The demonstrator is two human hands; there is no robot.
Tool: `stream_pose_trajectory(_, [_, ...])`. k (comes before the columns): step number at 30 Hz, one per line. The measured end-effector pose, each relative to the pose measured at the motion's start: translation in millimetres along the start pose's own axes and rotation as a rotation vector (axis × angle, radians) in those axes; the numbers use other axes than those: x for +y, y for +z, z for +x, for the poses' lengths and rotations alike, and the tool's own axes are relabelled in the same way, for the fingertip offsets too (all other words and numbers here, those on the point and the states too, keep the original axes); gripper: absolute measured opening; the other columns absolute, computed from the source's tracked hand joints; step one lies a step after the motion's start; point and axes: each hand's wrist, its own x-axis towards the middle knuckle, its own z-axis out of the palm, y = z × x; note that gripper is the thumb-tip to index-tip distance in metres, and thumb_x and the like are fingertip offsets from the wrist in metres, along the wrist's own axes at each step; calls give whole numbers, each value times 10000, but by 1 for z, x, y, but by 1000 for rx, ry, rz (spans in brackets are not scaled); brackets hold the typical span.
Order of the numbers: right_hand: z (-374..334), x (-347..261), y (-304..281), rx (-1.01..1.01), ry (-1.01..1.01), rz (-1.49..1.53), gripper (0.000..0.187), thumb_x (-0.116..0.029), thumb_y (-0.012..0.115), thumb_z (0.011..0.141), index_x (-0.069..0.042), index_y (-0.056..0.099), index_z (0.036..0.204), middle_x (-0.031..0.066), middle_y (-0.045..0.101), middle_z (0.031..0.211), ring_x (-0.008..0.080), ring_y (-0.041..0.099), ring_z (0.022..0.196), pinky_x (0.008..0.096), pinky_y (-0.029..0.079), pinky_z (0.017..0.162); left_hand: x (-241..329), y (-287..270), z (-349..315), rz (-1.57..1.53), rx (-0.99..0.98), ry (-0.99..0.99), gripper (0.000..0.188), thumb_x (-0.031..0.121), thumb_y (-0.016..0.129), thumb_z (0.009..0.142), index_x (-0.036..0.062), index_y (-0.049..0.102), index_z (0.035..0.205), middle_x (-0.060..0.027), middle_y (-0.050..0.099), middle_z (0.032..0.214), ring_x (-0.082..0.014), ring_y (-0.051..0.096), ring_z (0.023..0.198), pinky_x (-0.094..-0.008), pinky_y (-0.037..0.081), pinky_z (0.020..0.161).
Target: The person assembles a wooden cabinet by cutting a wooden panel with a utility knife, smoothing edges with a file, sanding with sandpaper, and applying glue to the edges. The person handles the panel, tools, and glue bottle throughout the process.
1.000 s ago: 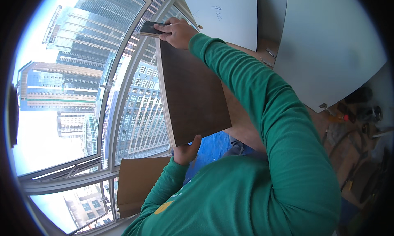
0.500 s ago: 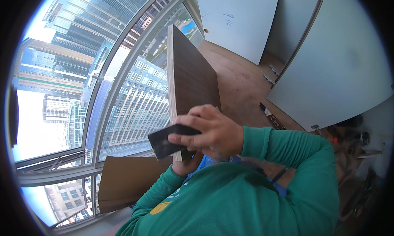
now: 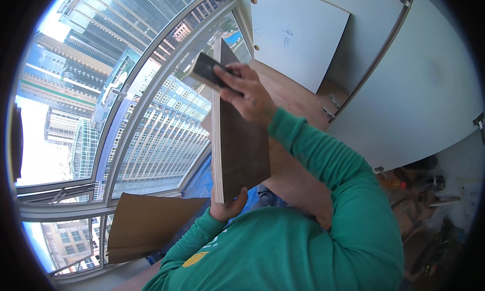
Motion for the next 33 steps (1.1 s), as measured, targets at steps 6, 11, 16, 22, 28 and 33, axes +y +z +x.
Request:
stream_pose_trajectory(6, [0,-6,2,91,-59,-47,578,-131,772,968,-144,629,1527,157,559,1412,317,536,1313,399,449,1128,15,7,7,-139,94,-97,353,14,740,816,25,741,1169,-193,746,1130,-421,707,1049,-474,541,981])
stream_pose_trajectory(11, [103,44,-16,188,240,67,518,-169,656,1079,-94,553,1581,106,514,1388,190,534,1285,303,447,1114,20,-1,11,-194,62,-150,344,12,737,815,30,741,1159,-199,739,1127,-425,701,1065,-475,544,970])
stream_pose_trajectory(16, [13,-11,5,54,111,-14,529,-142,680,1047,-71,575,1560,122,519,1414,232,557,1263,341,454,1114,-3,0,4,-62,40,42,996,-7,665,849,-78,114,1675,-245,669,1316,-414,726,1149,-416,584,951])
stream_pose_trajectory(22, [-90,-91,16,-136,-133,-107,601,-64,746,955,-84,604,1538,154,503,1482,320,516,1337,422,443,1139,0,-3,2,-151,2,-40,1015,-54,623,835,-30,95,1702,-271,623,1414,-425,706,1194,-423,580,965])
stream_pose_trajectory(28, [67,21,-9,184,274,20,516,-198,611,1105,-61,523,1595,80,532,1420,172,534,1300,289,396,1159,8,6,5,-239,87,-56,1033,-54,613,822,5,97,1715,-280,587,1482,-438,693,1208,-425,572,984])
stream_pose_trajectory(33, [-9,-24,10,76,89,-41,554,-134,698,1032,-90,571,1569,127,532,1411,236,540,1271,341,431,1128,10,3,4,-169,113,-34,1041,-22,627,824,4,93,1716,-278,576,1502,-432,682,1223,-439,564,1009])
